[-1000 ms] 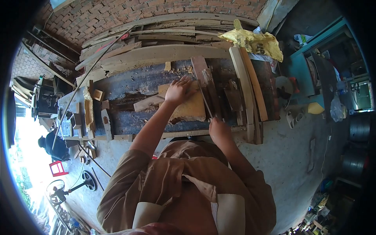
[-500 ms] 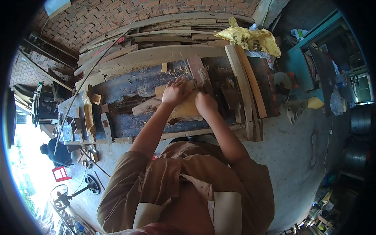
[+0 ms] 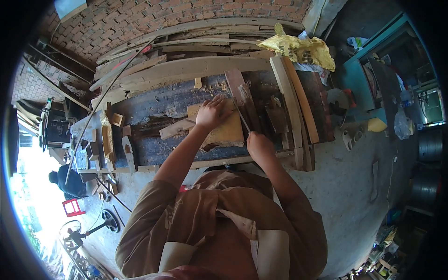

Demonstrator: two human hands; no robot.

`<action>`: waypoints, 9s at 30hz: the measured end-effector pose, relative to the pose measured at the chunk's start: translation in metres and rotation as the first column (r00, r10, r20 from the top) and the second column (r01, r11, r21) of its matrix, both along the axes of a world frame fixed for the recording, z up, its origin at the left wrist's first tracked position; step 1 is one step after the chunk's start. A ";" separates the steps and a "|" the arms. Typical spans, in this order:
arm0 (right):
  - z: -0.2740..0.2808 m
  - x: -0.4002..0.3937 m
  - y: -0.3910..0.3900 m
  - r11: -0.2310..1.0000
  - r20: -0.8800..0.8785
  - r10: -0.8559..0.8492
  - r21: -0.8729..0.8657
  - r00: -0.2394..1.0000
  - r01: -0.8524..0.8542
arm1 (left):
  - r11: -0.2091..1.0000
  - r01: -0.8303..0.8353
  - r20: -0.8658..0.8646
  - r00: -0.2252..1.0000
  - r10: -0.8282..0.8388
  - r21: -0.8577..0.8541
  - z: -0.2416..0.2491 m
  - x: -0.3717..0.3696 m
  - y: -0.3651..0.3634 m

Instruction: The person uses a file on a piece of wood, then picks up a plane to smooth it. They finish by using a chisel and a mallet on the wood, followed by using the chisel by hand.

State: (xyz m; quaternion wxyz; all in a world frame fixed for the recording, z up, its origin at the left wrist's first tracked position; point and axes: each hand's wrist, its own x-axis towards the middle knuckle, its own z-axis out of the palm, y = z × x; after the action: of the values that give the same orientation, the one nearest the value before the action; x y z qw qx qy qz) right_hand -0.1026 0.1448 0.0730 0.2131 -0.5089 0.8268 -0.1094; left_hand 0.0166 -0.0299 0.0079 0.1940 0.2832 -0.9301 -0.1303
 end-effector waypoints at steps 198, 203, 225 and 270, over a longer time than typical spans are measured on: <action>-0.009 -0.023 -0.050 0.971 -0.012 0.233 0.060 0.972 -0.232 | 0.974 -0.215 -0.048 0.975 0.218 0.070 -0.001 0.003 0.024; -0.030 -0.020 -0.102 0.973 -0.069 0.227 0.049 0.971 -0.224 | 0.964 -0.263 0.029 0.965 0.262 0.047 -0.001 0.001 0.024; -0.017 -0.021 -0.057 0.983 0.003 0.181 0.027 0.984 -0.181 | 0.983 -0.183 -0.005 0.983 0.183 0.012 -0.001 0.002 0.025; -0.025 -0.022 -0.050 1.000 0.020 0.028 0.014 0.999 -0.028 | 0.995 -0.069 0.093 0.994 0.062 0.074 0.008 -0.016 0.034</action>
State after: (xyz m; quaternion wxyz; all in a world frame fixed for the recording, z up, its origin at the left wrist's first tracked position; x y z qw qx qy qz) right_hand -0.1244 0.0949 0.0482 0.2265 -0.5177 0.8182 -0.1057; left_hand 0.0001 0.0041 0.0163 0.1445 0.3264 -0.9226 -0.1467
